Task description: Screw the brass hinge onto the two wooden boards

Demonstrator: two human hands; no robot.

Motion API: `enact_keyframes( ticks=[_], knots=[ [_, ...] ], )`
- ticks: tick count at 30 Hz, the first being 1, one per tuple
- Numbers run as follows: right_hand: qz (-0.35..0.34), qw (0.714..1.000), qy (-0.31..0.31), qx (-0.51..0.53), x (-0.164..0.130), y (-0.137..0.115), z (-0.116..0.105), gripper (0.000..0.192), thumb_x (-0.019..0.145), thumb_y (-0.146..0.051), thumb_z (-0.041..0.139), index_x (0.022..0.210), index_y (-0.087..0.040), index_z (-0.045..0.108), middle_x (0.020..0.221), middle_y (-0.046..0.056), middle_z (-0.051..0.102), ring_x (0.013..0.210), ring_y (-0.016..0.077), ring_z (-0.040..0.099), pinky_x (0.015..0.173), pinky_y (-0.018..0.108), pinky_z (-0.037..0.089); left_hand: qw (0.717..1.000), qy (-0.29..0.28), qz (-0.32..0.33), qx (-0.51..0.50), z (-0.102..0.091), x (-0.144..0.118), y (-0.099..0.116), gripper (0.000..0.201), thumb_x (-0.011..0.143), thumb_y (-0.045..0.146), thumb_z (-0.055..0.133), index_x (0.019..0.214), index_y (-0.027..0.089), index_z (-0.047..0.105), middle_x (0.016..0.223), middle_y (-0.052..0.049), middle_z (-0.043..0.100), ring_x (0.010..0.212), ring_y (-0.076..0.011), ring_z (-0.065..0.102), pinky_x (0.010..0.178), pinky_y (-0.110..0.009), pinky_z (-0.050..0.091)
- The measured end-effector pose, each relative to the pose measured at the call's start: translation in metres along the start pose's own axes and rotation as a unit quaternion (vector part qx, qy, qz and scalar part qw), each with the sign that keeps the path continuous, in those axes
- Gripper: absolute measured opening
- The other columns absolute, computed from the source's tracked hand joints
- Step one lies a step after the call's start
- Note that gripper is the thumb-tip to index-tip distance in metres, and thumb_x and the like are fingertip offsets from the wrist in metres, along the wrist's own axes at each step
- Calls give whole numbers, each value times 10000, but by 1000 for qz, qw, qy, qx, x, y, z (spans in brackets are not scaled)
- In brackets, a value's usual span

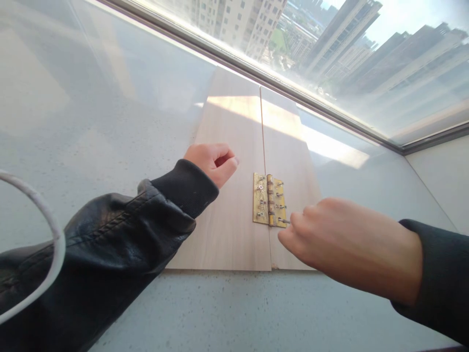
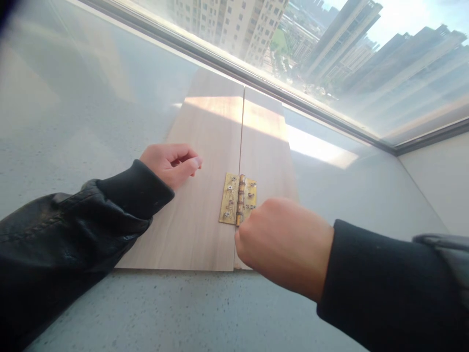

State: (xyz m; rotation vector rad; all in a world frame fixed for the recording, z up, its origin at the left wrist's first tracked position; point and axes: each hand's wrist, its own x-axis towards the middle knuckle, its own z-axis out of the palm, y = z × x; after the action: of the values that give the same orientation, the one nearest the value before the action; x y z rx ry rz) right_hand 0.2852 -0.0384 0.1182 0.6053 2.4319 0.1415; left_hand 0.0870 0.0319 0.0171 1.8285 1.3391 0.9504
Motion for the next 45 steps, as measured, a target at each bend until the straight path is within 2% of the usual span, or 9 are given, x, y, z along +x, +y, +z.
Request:
enact_keyframes(
  ticks=[5,10,12,15,18,23,30,37,45],
  knots=[
    [226,960,-77,146,10,12,-1,170,690,-74,546,583,-204,572,522,-11,518,446,109,408,458,263,205,1000,-7,-6,-13,0,-1,1,222,818,312,542,669,175,631,537,35,544,511,-104,436,544,-265,341],
    [393,770,-132,485,-4,17,16,169,836,-169,424,783,-202,581,543,-21,575,441,96,446,462,231,343,1000,-8,-7,-19,-1,-1,3,210,828,288,542,677,173,631,538,39,530,500,-97,418,537,-262,335],
    [382,809,-111,433,-9,14,18,170,854,-193,433,767,-207,579,550,-14,589,432,102,453,456,239,321,1000,-9,-4,-19,-1,-1,2,213,822,295,540,668,176,626,541,34,538,507,-102,430,543,-264,339],
    [263,949,-23,170,-13,2,15,188,809,-110,471,679,-219,552,536,-9,560,419,130,458,449,282,182,1000,-9,1,-17,-1,-1,1,225,816,314,542,660,175,627,542,27,551,516,-109,445,549,-268,344],
    [119,992,38,26,-13,-9,11,244,731,13,460,684,-212,541,563,6,568,431,155,477,479,314,133,1000,-4,-7,-7,-1,-1,1,231,832,315,540,695,163,647,584,20,590,512,-100,438,556,-266,348],
    [196,975,-51,93,0,-4,8,195,711,-37,524,707,-223,583,517,-10,524,419,133,365,472,301,109,1000,-12,-6,-9,0,1,0,237,818,316,543,687,150,648,556,31,557,513,-94,437,549,-252,343],
    [390,838,-158,349,7,18,12,175,811,-176,522,640,-209,541,561,-11,558,507,115,476,514,254,358,999,-36,-14,0,-4,2,2,236,835,295,525,747,129,668,603,20,591,525,-84,453,563,-237,358],
    [145,984,-64,76,4,-13,5,204,716,-33,533,653,-218,589,524,17,556,410,149,443,433,301,96,1000,-26,-9,5,-3,1,1,231,832,297,538,713,138,656,568,33,565,508,-82,431,553,-239,345],
    [326,913,-145,198,19,10,4,154,732,-115,553,623,-224,565,583,4,569,489,130,450,469,279,280,1000,-6,-5,-22,1,2,-1,227,811,298,551,665,147,637,525,42,530,503,-88,425,538,-242,331]
  ],
)
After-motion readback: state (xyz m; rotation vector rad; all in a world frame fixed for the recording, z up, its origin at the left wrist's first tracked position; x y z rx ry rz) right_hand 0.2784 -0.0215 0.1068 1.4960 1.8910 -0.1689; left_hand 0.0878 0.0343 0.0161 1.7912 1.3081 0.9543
